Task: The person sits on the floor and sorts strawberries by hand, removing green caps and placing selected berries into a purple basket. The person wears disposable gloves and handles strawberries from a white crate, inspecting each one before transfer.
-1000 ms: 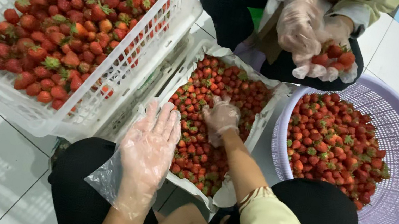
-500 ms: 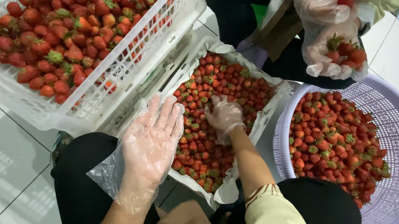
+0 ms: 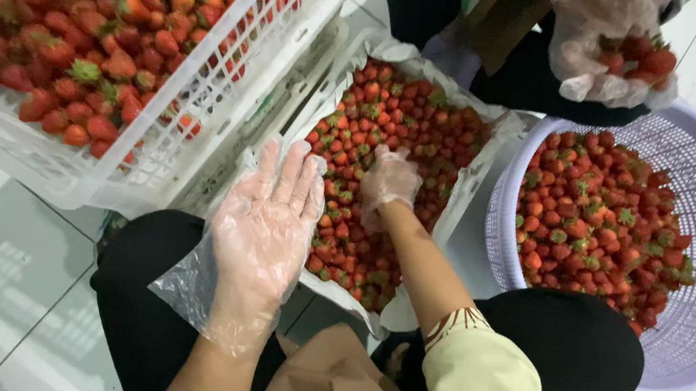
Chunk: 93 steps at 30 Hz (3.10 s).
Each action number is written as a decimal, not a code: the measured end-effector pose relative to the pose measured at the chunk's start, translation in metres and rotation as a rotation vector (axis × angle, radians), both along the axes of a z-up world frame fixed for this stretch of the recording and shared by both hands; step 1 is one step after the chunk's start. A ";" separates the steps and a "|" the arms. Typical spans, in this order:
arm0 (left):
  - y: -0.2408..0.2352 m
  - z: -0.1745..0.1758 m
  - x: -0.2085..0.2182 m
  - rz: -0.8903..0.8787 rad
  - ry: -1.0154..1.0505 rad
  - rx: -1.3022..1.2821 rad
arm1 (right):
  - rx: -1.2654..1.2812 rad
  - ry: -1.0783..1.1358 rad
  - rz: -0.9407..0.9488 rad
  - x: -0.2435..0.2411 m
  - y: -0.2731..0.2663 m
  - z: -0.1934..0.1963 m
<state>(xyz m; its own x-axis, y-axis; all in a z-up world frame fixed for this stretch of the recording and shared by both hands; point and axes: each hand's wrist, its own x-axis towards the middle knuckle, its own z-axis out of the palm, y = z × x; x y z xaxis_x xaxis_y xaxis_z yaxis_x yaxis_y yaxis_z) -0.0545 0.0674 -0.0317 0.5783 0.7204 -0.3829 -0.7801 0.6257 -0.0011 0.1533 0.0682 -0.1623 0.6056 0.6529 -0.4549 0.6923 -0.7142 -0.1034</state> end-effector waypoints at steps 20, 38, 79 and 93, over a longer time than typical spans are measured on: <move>-0.001 0.006 -0.002 -0.018 -0.008 0.008 | -0.182 0.061 0.198 0.033 -0.029 -0.046; -0.003 -0.068 0.066 -0.061 0.417 0.178 | -0.045 0.573 0.075 0.091 -0.012 0.081; -0.045 0.016 0.045 -0.191 -0.081 -0.054 | 0.961 0.673 0.450 -0.009 -0.097 0.232; -0.038 0.029 0.036 -0.194 -0.199 0.049 | 0.779 1.267 -0.201 -0.005 -0.082 0.257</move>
<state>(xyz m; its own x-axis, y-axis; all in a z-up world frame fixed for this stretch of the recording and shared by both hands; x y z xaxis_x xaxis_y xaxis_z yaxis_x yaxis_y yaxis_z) -0.0190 0.0289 -0.0023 0.7672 0.6040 -0.2157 -0.6335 0.7661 -0.1083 0.1481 -0.0137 0.0943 0.1936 0.9277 -0.3192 -0.2452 -0.2692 -0.9313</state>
